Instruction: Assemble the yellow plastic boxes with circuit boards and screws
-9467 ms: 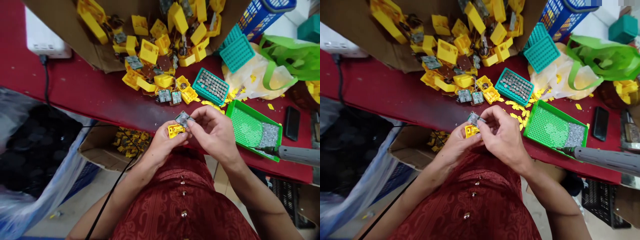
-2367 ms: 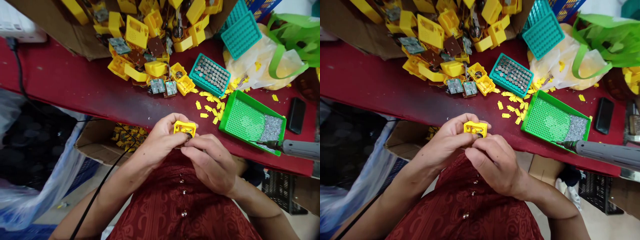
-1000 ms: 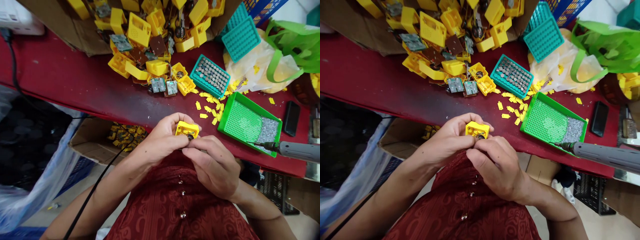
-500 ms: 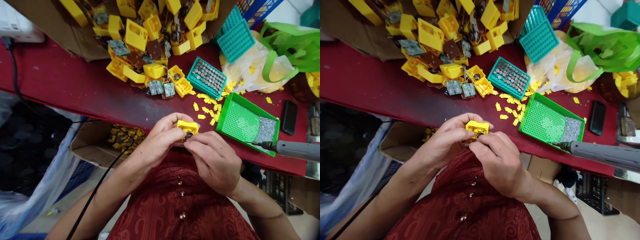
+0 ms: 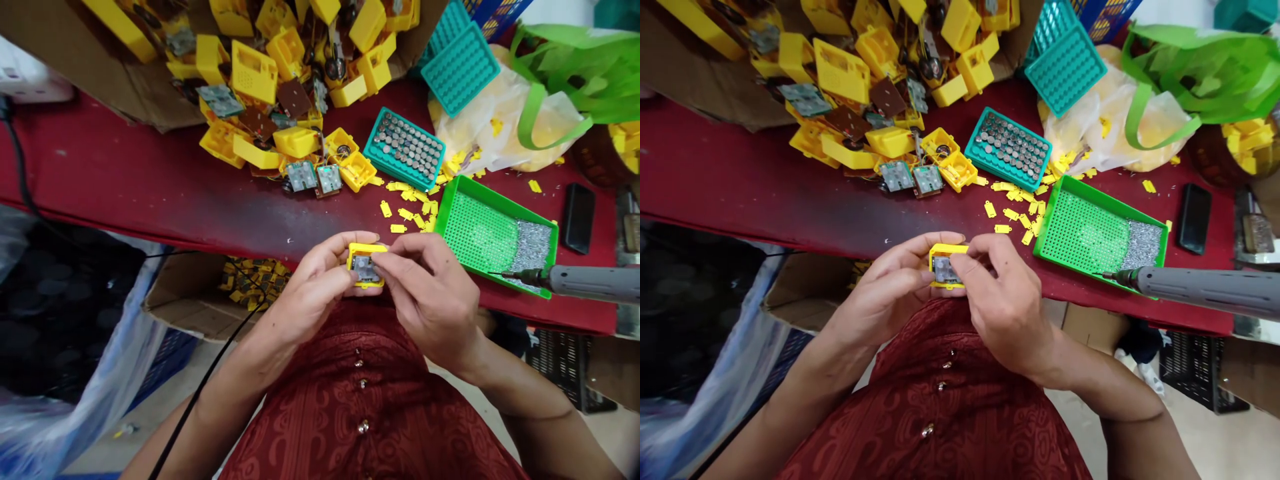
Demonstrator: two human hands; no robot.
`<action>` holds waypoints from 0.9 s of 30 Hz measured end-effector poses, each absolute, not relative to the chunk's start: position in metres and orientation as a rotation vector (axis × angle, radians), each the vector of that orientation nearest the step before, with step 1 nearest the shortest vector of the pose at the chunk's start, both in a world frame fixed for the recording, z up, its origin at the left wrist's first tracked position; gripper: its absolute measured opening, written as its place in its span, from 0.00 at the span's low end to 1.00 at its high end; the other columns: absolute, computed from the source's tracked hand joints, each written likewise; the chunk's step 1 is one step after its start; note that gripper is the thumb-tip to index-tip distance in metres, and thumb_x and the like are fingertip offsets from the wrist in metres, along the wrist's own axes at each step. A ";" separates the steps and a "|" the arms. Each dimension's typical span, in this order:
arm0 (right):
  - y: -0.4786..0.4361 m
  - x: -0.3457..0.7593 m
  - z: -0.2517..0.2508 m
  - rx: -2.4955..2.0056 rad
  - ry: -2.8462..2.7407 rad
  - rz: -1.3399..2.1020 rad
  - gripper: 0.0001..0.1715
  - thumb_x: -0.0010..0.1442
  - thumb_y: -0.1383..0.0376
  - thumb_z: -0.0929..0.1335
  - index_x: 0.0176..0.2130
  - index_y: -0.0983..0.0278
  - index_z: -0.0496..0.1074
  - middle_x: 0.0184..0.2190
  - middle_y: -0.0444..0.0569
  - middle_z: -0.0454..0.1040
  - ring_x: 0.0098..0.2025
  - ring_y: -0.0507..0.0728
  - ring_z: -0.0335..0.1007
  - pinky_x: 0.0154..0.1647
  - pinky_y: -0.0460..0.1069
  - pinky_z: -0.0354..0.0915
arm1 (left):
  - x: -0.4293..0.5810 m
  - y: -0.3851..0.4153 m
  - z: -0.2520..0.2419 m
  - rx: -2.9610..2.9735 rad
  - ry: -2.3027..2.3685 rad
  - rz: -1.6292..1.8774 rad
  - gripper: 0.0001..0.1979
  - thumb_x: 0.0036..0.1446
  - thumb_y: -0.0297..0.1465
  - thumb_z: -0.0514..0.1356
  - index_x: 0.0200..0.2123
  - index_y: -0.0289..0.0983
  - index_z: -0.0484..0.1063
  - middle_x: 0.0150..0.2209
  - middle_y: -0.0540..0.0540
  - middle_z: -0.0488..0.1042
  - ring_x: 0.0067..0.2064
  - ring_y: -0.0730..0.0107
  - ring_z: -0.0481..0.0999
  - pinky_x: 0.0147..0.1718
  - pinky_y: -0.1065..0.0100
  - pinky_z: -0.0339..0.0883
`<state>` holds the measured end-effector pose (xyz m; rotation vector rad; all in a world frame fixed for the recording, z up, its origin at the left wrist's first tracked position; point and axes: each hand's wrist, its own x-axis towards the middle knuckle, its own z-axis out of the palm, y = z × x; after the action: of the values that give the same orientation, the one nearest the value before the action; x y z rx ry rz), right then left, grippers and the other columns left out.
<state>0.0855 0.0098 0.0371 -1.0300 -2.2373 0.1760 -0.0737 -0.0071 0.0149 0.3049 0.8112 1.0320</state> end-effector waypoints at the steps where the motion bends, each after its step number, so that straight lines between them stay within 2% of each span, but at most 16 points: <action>1: 0.010 0.086 0.036 -1.023 -2.236 0.186 0.07 0.61 0.76 0.68 0.38 0.72 0.77 0.33 0.54 0.73 0.35 0.52 0.71 0.33 0.46 0.71 | -0.073 -0.007 0.014 0.311 0.810 1.030 0.18 0.48 0.26 0.69 0.45 0.35 0.77 0.39 0.47 0.78 0.39 0.70 0.77 0.36 0.69 0.79; 5: 0.009 0.086 0.034 -1.028 -2.231 0.190 0.06 0.61 0.77 0.68 0.37 0.72 0.77 0.32 0.53 0.73 0.34 0.53 0.70 0.32 0.47 0.70 | -0.070 -0.008 0.013 0.343 0.833 1.033 0.16 0.54 0.26 0.66 0.47 0.37 0.75 0.40 0.48 0.78 0.39 0.72 0.78 0.37 0.68 0.80; 9: 0.009 0.087 0.033 -1.052 -2.213 0.203 0.06 0.62 0.76 0.68 0.39 0.73 0.76 0.34 0.54 0.73 0.34 0.52 0.69 0.33 0.46 0.70 | -0.067 -0.008 0.013 0.416 0.864 1.041 0.15 0.59 0.27 0.63 0.50 0.38 0.74 0.44 0.46 0.79 0.41 0.70 0.79 0.39 0.68 0.79; 14: 0.015 0.089 0.036 -1.002 -2.224 0.197 0.06 0.61 0.75 0.68 0.35 0.72 0.77 0.31 0.53 0.72 0.33 0.52 0.68 0.31 0.46 0.68 | -0.065 -0.008 0.010 0.472 0.864 1.070 0.15 0.59 0.26 0.63 0.50 0.38 0.74 0.44 0.47 0.79 0.39 0.73 0.79 0.36 0.75 0.76; 21: 0.019 0.093 0.039 -0.944 -2.283 0.254 0.08 0.63 0.76 0.67 0.33 0.72 0.76 0.30 0.53 0.71 0.33 0.53 0.67 0.30 0.48 0.68 | -0.061 -0.010 0.014 0.574 0.957 1.074 0.16 0.59 0.24 0.61 0.51 0.36 0.72 0.44 0.46 0.80 0.36 0.75 0.79 0.35 0.76 0.75; 27: 0.018 0.092 0.030 -1.041 -2.203 0.288 0.06 0.63 0.74 0.68 0.35 0.67 0.74 0.31 0.49 0.72 0.35 0.53 0.69 0.34 0.49 0.70 | -0.058 -0.008 0.007 0.766 1.087 1.109 0.19 0.58 0.25 0.62 0.54 0.36 0.70 0.49 0.42 0.79 0.46 0.67 0.80 0.44 0.70 0.76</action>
<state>0.0919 0.0178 0.0297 -1.0413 -2.2033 0.2875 -0.0583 -0.0079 0.0070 0.7659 1.0874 1.1089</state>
